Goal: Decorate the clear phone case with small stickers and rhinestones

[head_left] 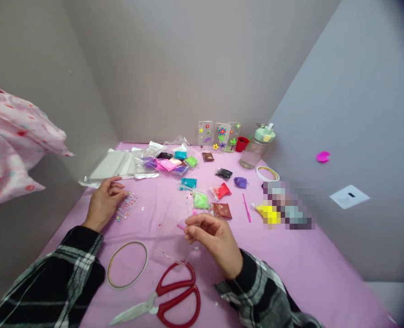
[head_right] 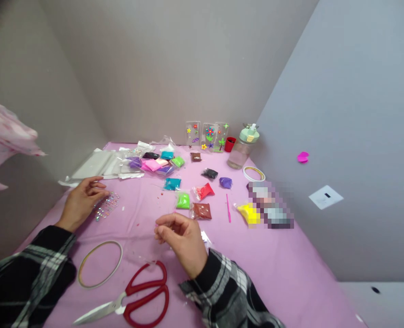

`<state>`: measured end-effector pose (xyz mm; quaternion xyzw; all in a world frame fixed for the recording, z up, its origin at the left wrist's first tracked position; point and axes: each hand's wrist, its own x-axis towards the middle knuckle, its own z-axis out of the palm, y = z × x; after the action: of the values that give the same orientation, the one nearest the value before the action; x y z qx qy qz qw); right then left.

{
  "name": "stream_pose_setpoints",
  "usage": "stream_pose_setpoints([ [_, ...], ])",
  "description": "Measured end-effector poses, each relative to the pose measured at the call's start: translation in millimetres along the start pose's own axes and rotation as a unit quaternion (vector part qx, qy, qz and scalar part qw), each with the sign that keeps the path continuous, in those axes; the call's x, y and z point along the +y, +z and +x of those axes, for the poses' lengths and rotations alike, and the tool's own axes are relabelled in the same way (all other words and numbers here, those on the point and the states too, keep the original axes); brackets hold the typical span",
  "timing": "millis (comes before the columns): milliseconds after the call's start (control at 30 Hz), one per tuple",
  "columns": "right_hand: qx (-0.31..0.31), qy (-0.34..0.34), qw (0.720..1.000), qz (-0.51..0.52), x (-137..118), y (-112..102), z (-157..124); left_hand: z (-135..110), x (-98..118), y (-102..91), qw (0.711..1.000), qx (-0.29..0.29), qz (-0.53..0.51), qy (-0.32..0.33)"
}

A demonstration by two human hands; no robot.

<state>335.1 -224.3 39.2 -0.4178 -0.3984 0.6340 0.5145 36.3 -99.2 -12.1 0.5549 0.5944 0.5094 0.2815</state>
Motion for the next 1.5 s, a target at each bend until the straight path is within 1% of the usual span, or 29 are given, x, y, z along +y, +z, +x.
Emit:
stream_pose_setpoints([
  [200,0.0,-0.001,1.0,0.002,0.9,-0.2,0.2,1.3,-1.0,-1.9,1.0,-0.002,-0.002,-0.019],
  [300,-0.002,0.001,1.0,0.001,0.7,-0.5,0.3,1.4,-1.1,-2.4,1.0,-0.007,-0.005,-0.018],
  [433,-0.004,-0.001,1.0,0.002,0.5,-0.7,-0.1,1.6,-4.4,-2.1,1.0,-0.017,-0.001,-0.003],
  [567,-0.005,0.0,1.0,0.003,0.6,-0.5,-0.2,1.9,-8.6,-0.3,0.999,-0.022,0.026,0.018],
  [833,-0.001,-0.002,1.0,0.006,0.4,0.2,-0.2,-0.6,-8.8,0.6,0.996,-0.038,0.067,0.038],
  [1100,0.0,-0.002,1.0,0.002,0.9,-0.5,0.2,-0.5,-10.8,-0.1,0.994,-0.024,0.087,0.063],
  [1267,-0.005,-0.007,1.0,0.002,1.3,-0.4,0.1,-1.1,-9.7,1.7,0.986,-0.028,0.133,0.1],
  [1400,-0.002,-0.008,1.0,0.003,0.4,-0.2,-0.2,-2.2,-6.3,3.1,0.973,-0.038,0.192,0.127],
  [1500,-0.001,-0.008,1.0,0.005,-0.7,-0.1,-1.0,-1.7,-3.3,3.6,0.961,-0.04,0.241,0.133],
])
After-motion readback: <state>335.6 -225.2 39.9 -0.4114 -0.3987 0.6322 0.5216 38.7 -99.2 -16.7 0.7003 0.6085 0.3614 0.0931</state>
